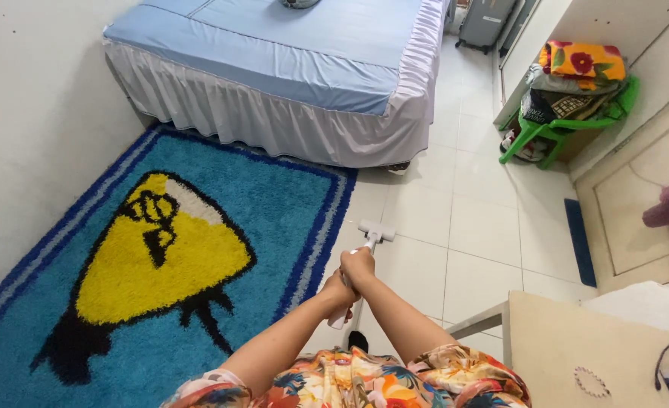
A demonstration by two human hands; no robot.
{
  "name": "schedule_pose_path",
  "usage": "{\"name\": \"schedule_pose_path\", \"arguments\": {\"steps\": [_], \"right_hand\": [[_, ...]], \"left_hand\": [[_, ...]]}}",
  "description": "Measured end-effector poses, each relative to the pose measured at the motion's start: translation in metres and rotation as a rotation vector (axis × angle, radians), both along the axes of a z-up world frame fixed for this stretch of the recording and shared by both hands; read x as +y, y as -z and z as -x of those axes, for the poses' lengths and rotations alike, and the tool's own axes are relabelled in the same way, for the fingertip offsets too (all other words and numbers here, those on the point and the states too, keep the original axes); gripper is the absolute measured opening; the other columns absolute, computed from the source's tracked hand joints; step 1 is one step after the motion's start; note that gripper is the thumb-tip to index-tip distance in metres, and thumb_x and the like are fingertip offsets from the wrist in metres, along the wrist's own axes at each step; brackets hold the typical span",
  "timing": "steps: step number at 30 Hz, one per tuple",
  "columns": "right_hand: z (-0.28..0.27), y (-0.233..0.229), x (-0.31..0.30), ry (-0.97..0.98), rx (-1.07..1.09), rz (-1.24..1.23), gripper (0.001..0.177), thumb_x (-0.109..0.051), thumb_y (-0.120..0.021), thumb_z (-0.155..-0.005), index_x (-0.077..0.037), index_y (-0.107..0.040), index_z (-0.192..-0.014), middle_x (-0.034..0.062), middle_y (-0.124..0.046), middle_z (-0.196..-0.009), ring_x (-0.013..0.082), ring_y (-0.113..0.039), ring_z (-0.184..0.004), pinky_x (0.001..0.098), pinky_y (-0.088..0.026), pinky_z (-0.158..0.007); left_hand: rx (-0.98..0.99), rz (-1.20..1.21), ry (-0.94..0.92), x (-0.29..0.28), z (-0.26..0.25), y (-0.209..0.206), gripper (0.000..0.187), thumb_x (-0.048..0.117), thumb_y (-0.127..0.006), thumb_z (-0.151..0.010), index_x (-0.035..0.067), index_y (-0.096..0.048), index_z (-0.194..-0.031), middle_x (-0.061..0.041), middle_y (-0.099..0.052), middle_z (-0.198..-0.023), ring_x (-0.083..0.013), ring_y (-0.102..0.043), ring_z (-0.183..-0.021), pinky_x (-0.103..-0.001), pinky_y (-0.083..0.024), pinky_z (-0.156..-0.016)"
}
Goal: The person uses a lint roller to clean a blue and yellow rug before moving on to clean the white tiled floor.
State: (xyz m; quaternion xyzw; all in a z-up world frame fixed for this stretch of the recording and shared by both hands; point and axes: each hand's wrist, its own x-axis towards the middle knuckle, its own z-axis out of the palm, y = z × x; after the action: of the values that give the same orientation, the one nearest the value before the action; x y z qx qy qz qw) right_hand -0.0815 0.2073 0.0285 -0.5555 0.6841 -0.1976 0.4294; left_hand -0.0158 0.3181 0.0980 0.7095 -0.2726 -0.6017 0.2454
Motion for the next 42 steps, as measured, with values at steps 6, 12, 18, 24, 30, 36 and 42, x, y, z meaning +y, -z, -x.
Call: {"name": "schedule_pose_path", "arguments": {"steps": [6, 12, 18, 24, 30, 36, 42], "right_hand": [[0.013, 0.026, -0.006, 0.005, -0.004, 0.019, 0.065, -0.028, -0.076, -0.094, 0.003, -0.069, -0.150, 0.0333, -0.086, -0.128, 0.0461, -0.087, -0.119, 0.0506, -0.067, -0.109], [0.012, 0.016, -0.026, 0.042, -0.029, -0.029, 0.065, -0.027, -0.074, -0.093, 0.000, -0.068, -0.152, 0.0318, -0.087, -0.128, 0.0457, -0.088, -0.119, 0.0511, -0.068, -0.109], [0.019, 0.029, -0.087, 0.024, 0.033, -0.021, 0.066, -0.028, -0.075, -0.095, -0.003, -0.066, -0.155, 0.0320, -0.087, -0.128, 0.0457, -0.087, -0.119, 0.0511, -0.067, -0.110], [0.042, 0.024, -0.159, 0.028, -0.001, -0.045, 0.066, -0.029, -0.074, -0.096, -0.002, -0.064, -0.155, 0.0314, -0.087, -0.129, 0.0450, -0.088, -0.118, 0.0511, -0.068, -0.109], [0.053, 0.042, -0.233, 0.030, 0.018, -0.056, 0.068, -0.030, -0.074, -0.098, -0.003, -0.062, -0.158, 0.0316, -0.083, -0.138, 0.0461, -0.085, -0.124, 0.0517, -0.065, -0.113], [0.067, 0.061, -0.297, 0.012, 0.049, -0.001, 0.067, -0.031, -0.076, -0.098, -0.002, -0.064, -0.157, 0.0326, -0.080, -0.144, 0.0474, -0.082, -0.130, 0.0521, -0.064, -0.115], [0.074, 0.059, -0.341, 0.022, 0.014, 0.013, 0.067, -0.029, -0.075, -0.097, 0.000, -0.063, -0.156, 0.0350, -0.080, -0.142, 0.0489, -0.083, -0.128, 0.0525, -0.064, -0.115]], "left_hand": [[-0.007, 0.028, 0.014, 0.002, 0.011, 0.006, 0.074, 0.009, -0.082, -0.105, 0.019, -0.041, -0.165, -0.015, -0.073, -0.095, -0.0312, -0.074, -0.058, -0.052, -0.064, -0.050], [-0.002, 0.023, 0.020, -0.027, 0.013, 0.013, 0.067, 0.009, -0.080, -0.103, 0.015, -0.050, -0.162, -0.018, -0.072, -0.095, -0.0298, -0.071, -0.056, -0.051, -0.060, -0.045], [-0.012, 0.030, -0.004, -0.085, 0.024, 0.022, 0.080, 0.012, -0.082, -0.105, 0.021, -0.037, -0.170, -0.018, -0.079, -0.110, -0.0310, -0.074, -0.059, -0.050, -0.062, -0.049], [0.010, 0.092, 0.051, -0.158, 0.042, 0.011, 0.074, 0.016, -0.081, -0.107, 0.015, -0.039, -0.169, -0.018, -0.079, -0.109, -0.0302, -0.075, -0.059, -0.049, -0.063, -0.050], [0.006, 0.057, 0.004, -0.232, 0.059, 0.021, 0.065, 0.015, -0.078, -0.108, 0.012, -0.044, -0.164, -0.017, -0.078, -0.108, -0.0300, -0.072, -0.058, -0.049, -0.060, -0.049], [-0.015, 0.083, 0.006, -0.295, 0.073, 0.037, 0.067, 0.016, -0.080, -0.108, 0.009, -0.042, -0.163, -0.017, -0.079, -0.109, -0.0306, -0.073, -0.059, -0.048, -0.060, -0.048], [-0.022, 0.070, 0.002, -0.342, 0.080, 0.021, 0.067, 0.020, -0.082, -0.107, 0.011, -0.044, -0.162, -0.018, -0.079, -0.108, -0.0310, -0.072, -0.059, -0.049, -0.058, -0.046]]}}
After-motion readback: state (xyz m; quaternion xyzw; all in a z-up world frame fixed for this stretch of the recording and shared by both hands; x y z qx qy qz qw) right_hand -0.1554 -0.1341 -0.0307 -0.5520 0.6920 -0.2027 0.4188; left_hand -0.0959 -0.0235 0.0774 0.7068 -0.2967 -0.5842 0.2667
